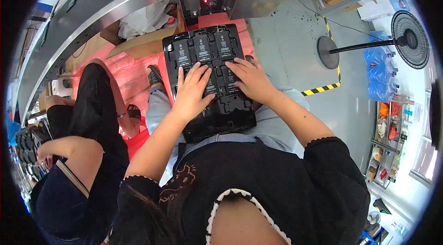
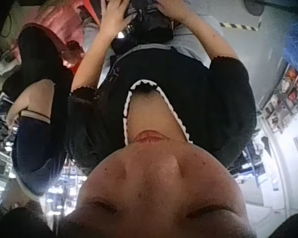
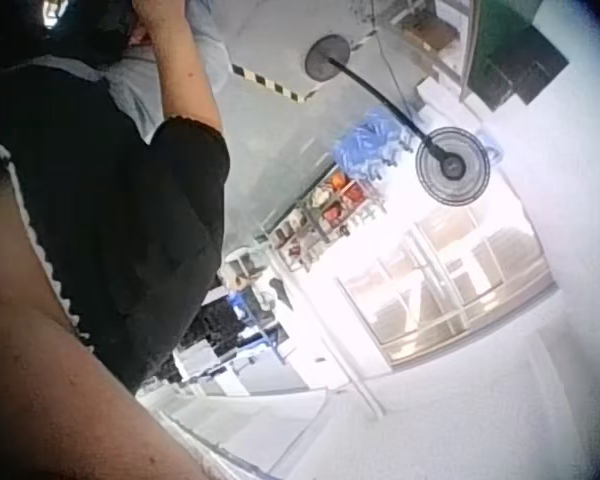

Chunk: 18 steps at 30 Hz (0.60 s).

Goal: The person sits on a red stool and repeatedly picks up small black electronic modules from a tray on their lap. They place each module onto a testing station or conveyor belt in front of them, then retrieve it and return it to the tray. The process is repeated continuously throughout the clip.

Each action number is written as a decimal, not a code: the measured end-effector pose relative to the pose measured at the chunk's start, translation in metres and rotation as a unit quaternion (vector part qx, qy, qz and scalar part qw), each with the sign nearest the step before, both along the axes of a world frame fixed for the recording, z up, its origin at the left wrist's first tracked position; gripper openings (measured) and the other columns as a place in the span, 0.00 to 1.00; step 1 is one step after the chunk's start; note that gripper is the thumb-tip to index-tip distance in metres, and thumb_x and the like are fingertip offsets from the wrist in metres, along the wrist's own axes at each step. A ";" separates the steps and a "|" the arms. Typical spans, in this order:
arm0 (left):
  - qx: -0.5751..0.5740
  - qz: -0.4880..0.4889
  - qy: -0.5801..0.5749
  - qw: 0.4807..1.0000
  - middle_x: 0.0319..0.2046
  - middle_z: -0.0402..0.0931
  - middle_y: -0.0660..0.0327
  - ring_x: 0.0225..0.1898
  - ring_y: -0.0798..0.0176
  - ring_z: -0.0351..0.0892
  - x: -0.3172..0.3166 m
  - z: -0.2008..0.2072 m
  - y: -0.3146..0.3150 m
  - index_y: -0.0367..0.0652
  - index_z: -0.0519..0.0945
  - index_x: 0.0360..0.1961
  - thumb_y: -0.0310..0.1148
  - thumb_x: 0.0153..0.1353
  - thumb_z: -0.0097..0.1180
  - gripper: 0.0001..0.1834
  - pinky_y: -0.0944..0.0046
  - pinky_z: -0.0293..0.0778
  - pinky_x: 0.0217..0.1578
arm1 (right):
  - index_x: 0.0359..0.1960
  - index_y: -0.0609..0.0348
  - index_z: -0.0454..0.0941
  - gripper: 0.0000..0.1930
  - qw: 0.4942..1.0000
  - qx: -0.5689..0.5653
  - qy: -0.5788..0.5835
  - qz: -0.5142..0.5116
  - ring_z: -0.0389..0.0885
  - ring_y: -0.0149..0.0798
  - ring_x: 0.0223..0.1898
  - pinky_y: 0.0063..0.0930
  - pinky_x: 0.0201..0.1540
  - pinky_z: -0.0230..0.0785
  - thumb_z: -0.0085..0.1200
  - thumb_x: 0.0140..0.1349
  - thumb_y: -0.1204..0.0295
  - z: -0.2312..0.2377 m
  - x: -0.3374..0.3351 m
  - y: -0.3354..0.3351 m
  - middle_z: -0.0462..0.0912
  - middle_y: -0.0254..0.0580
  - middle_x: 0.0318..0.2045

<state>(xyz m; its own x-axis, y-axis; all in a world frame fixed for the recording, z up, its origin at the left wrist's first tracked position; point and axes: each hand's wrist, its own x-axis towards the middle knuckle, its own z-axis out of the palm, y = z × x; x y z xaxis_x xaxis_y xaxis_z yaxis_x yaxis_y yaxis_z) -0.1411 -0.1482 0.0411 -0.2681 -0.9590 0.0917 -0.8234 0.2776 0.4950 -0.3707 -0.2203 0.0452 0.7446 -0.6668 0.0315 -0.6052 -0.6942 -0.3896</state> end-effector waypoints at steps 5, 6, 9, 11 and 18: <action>0.034 0.001 0.052 0.998 0.61 0.67 0.60 0.70 0.52 0.54 0.007 -0.004 -0.007 0.45 0.68 0.63 0.26 0.48 0.63 0.38 0.35 0.41 0.68 | 0.62 0.53 0.70 0.27 0.996 -0.008 -0.075 -0.038 0.68 0.45 0.63 0.46 0.64 0.56 0.56 0.57 0.76 0.008 0.013 -0.011 0.76 0.42 0.56; 0.028 0.001 0.061 0.998 0.61 0.67 0.59 0.70 0.52 0.54 0.006 -0.006 -0.005 0.46 0.68 0.63 0.25 0.48 0.62 0.37 0.34 0.41 0.68 | 0.60 0.53 0.71 0.26 0.991 -0.018 -0.128 -0.035 0.69 0.45 0.62 0.44 0.63 0.58 0.56 0.57 0.76 0.017 0.017 -0.017 0.76 0.42 0.56; 0.031 0.010 0.071 0.997 0.62 0.67 0.59 0.71 0.50 0.52 0.007 -0.010 0.001 0.47 0.68 0.64 0.23 0.49 0.60 0.37 0.35 0.40 0.69 | 0.56 0.55 0.75 0.22 0.961 -0.055 -0.269 -0.011 0.75 0.47 0.55 0.36 0.57 0.66 0.57 0.57 0.77 0.089 0.044 -0.047 0.78 0.44 0.54; 0.046 0.008 0.058 0.997 0.64 0.64 0.59 0.72 0.47 0.49 0.004 -0.005 0.000 0.46 0.68 0.64 0.22 0.50 0.58 0.35 0.34 0.39 0.68 | 0.52 0.58 0.76 0.21 0.924 -0.201 -0.323 0.037 0.76 0.51 0.49 0.39 0.53 0.69 0.59 0.53 0.76 0.125 0.060 -0.088 0.79 0.48 0.45; -0.108 -0.019 0.155 0.982 0.61 0.67 0.53 0.66 0.46 0.60 0.020 0.059 -0.026 0.41 0.74 0.56 0.19 0.53 0.54 0.25 0.41 0.53 0.66 | 0.67 0.65 0.57 0.43 0.962 -0.208 -0.177 0.028 0.54 0.61 0.69 0.42 0.71 0.49 0.58 0.45 0.71 0.187 0.154 -0.240 0.55 0.67 0.66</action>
